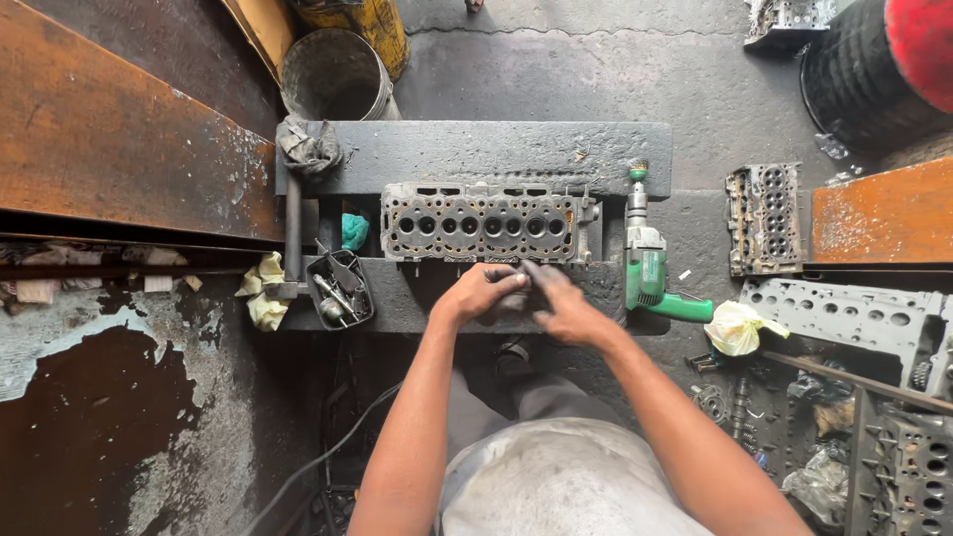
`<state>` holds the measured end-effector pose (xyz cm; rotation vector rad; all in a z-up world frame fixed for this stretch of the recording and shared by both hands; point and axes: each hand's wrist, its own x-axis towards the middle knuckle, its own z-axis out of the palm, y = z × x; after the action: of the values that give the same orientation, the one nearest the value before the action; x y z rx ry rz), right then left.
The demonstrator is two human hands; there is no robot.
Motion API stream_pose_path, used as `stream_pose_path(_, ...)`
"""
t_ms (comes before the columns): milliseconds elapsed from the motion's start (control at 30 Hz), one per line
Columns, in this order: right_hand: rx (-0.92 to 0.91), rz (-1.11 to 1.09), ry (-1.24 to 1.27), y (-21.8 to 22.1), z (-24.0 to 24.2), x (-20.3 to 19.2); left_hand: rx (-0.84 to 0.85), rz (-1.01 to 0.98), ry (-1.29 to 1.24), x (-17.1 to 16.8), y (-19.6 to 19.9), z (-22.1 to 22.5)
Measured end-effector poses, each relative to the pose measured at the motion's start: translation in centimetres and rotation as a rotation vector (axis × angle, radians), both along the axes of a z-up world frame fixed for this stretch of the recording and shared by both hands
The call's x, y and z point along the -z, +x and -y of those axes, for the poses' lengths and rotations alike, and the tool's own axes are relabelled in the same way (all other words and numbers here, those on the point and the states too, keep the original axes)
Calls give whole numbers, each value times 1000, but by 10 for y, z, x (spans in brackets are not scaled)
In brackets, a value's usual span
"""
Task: The person cleans an engine cylinder head by using a drill with a wire-brush attachment to scrub surfaces and ports, then wipes the component with a dark cloth.
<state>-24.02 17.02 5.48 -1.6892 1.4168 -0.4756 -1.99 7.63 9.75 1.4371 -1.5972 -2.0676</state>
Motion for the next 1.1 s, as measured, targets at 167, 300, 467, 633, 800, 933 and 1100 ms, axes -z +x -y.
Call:
stream_pose_path(167, 188, 324, 470, 14, 10, -7, -203, 206, -106, 37, 24, 27)
stream_pose_path(300, 551, 583, 595, 5, 30, -23, -362, 681, -342, 64, 30, 23)
stream_pose_path(467, 910, 795, 649, 13, 71, -16, -399, 956, -301, 80, 38, 37)
stream_pose_path(633, 670, 418, 650, 50, 137, 43, -214, 1021, -168, 83, 28, 43)
stream_pose_path(800, 38, -501, 381, 85, 167, 77, -232, 1054, -110, 101, 22, 50)
stream_pose_path(933, -76, -698, 342, 76, 161, 99, -252, 1089, -14, 105, 10, 56)
stream_pose_path(1100, 128, -479, 462, 78, 181, 119, -290, 1048, 36, 100, 13, 56)
